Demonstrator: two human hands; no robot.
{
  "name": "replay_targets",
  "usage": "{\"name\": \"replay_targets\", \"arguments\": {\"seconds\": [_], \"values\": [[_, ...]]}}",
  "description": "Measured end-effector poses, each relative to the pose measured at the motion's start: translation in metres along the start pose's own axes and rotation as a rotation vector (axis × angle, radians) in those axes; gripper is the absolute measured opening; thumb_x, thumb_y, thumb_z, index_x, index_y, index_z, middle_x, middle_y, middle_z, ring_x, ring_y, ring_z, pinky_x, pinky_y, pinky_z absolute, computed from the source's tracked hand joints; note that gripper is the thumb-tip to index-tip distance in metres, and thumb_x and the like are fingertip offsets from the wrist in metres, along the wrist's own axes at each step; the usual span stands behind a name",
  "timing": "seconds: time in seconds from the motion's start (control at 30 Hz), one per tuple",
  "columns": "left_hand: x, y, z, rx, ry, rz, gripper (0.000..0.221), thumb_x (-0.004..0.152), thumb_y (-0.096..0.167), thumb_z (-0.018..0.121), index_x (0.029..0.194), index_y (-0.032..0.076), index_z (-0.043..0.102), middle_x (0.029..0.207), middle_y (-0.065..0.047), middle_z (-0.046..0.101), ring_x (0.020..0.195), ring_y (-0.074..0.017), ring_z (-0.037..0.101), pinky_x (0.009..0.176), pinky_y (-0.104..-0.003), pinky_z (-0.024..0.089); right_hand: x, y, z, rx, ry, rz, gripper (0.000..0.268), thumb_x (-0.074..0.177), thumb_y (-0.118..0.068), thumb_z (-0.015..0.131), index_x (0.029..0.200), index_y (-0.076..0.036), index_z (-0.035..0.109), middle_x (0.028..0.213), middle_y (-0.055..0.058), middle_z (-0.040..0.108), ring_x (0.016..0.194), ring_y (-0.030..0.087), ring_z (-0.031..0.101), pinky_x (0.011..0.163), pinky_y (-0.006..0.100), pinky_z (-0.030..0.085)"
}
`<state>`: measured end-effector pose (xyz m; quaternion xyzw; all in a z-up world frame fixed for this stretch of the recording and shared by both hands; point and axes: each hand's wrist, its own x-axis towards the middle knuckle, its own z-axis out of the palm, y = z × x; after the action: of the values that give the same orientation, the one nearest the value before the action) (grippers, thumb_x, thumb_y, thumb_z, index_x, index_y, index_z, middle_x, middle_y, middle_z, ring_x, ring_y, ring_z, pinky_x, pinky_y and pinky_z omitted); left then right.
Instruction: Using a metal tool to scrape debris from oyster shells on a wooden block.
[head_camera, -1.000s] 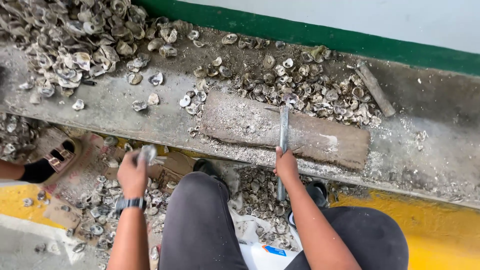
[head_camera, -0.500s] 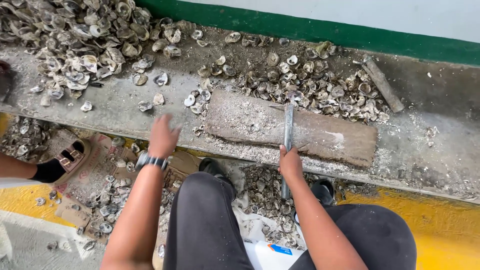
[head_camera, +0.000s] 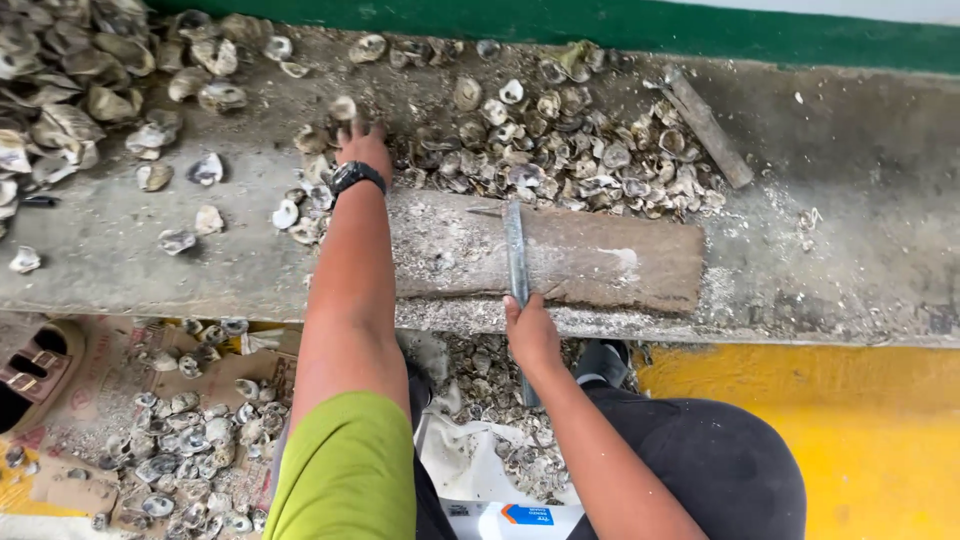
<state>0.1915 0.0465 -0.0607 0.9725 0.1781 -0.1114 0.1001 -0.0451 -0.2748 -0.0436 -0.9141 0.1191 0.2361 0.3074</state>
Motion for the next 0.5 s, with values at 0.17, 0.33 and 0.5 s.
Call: {"name": "replay_targets", "arguments": {"seconds": [0.17,0.33,0.5], "values": [[-0.027,-0.012,0.006,-0.182,0.312,-0.03,0.034,0.093,0.004,0.063,0.123,0.019,0.072,0.134,-0.011,0.064,0.124,-0.0335,0.056,0.103,-0.045,0.049,0.008,0.002,0.003,-0.029,0.021,-0.029,0.054,0.105,-0.048,0.045,0.118,0.004,0.05,0.084,0.028,0.07,0.081,0.05,0.069,0.072,0.058,0.053],[-0.029,-0.038,0.033,-1.073,0.522,-0.071,0.016,0.101,0.007,0.057,0.108,0.006,0.072,0.091,-0.006,0.076,0.082,-0.0224,0.07,0.071,-0.038,0.056,0.0,-0.002,-0.002,0.01,0.031,-0.047,0.053,0.105,-0.048,0.046,0.118,0.003,0.05,0.09,0.031,0.07,0.086,0.052,0.068,0.076,0.059,0.053],[-0.162,-0.011,-0.034,-1.959,-0.309,-0.313,0.026,0.104,0.02,0.042,0.1,0.002,0.06,0.084,-0.01,0.069,0.067,-0.0191,0.066,0.065,-0.035,0.059,-0.006,-0.007,-0.007,0.02,0.044,-0.019,0.054,0.104,-0.049,0.045,0.12,0.003,0.05,0.095,0.031,0.07,0.091,0.053,0.067,0.079,0.06,0.052]]}}
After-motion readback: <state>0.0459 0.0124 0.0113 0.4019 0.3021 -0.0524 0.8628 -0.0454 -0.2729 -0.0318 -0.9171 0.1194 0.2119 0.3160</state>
